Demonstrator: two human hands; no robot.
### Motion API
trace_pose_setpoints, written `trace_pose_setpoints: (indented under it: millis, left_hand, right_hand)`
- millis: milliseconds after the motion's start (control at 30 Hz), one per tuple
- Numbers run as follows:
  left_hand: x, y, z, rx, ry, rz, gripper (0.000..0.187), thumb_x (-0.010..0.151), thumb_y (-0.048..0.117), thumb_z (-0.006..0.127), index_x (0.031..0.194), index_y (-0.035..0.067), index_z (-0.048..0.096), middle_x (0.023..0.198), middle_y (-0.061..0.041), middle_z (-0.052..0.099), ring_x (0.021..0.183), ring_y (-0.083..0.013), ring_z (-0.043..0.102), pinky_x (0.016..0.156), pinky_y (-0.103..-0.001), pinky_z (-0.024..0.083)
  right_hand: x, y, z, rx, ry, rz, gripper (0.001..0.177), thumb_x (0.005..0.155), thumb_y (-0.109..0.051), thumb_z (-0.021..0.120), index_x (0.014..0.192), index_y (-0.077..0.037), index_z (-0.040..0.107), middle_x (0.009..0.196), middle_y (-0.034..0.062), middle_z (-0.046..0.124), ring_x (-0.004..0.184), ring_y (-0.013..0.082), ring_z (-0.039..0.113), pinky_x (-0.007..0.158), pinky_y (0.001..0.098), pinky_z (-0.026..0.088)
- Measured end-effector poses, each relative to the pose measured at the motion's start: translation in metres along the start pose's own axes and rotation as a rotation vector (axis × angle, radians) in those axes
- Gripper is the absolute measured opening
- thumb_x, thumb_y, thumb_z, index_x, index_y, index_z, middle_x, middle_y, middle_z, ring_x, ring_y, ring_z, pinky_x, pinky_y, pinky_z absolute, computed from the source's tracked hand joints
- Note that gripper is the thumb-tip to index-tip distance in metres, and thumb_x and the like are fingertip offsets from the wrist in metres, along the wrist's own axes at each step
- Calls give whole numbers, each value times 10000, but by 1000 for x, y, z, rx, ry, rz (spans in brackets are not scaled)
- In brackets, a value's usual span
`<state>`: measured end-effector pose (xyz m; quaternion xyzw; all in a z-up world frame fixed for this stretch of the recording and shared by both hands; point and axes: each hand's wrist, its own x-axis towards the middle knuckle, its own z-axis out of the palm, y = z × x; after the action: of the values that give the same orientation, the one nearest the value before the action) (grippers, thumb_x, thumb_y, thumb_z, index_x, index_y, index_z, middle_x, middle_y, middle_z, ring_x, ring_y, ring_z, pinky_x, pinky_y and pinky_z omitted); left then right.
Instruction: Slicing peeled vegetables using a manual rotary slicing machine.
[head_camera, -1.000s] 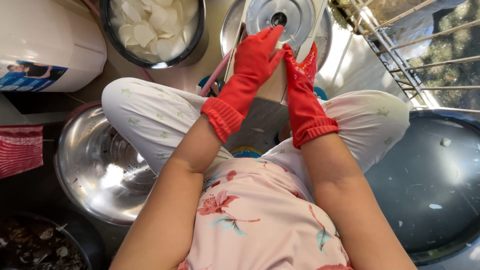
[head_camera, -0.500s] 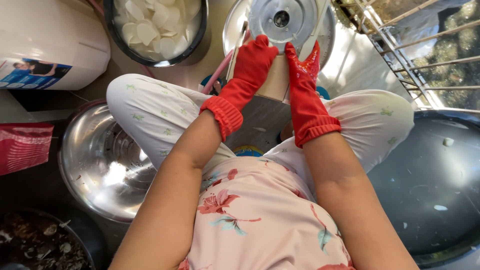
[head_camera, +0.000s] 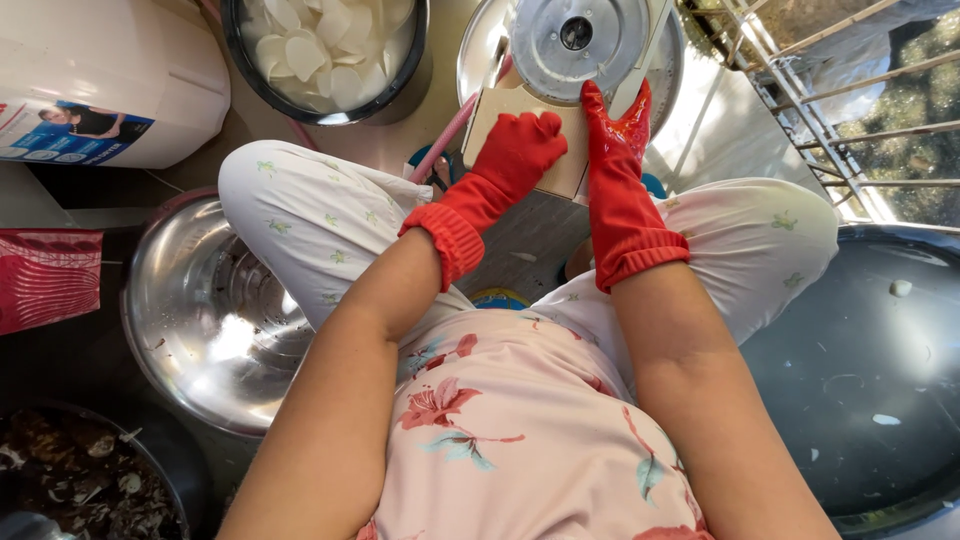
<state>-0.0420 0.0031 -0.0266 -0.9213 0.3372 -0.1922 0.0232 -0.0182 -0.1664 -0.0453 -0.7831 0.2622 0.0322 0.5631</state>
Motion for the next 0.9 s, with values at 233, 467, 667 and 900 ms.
trace_pose_setpoints:
  millis: [233, 467, 667, 900]
  left_hand:
    - [-2, -5, -37, -228, -82, 9, 313, 768, 72, 780, 1045, 155, 659, 753, -26, 606, 618, -263, 617, 472, -392, 454]
    - [37, -52, -55, -519, 275, -411, 261, 1070, 175, 610, 1328, 161, 574, 990, -62, 672, 807, -199, 674, 723, -344, 574]
    - [54, -48, -26, -292, -181, -66, 540, 1206, 397, 711, 1599, 144, 441, 1651, -101, 266, 1539, -320, 273, 1259, -560, 152]
    - [25, -27, -18, -317, 16, -126, 425, 1125, 290, 624, 1465, 35, 609, 1550, -150, 502, 1475, -306, 428, 1263, -519, 203]
  right_hand:
    - [1, -1, -1, -6, -11, 46, 1107, 794, -700, 807, 1591, -133, 287, 1653, 147, 360, 1518, 348, 362, 1224, 477, 364]
    - [0, 5, 1, 19, -4, -7, 1106, 794, -720, 799, 1590, -152, 285, 1644, 156, 383, 1504, 384, 387, 1201, 518, 401]
    - [6, 14, 4, 33, -1, -27, 1139, 757, -745, 802, 1585, -150, 293, 1621, 161, 429, 1473, 388, 448, 1163, 522, 457]
    - [-7, -6, 1, 19, 37, -38, 1011, 763, -694, 797, 1512, -125, 426, 1513, 141, 560, 1382, 343, 556, 1122, 476, 488]
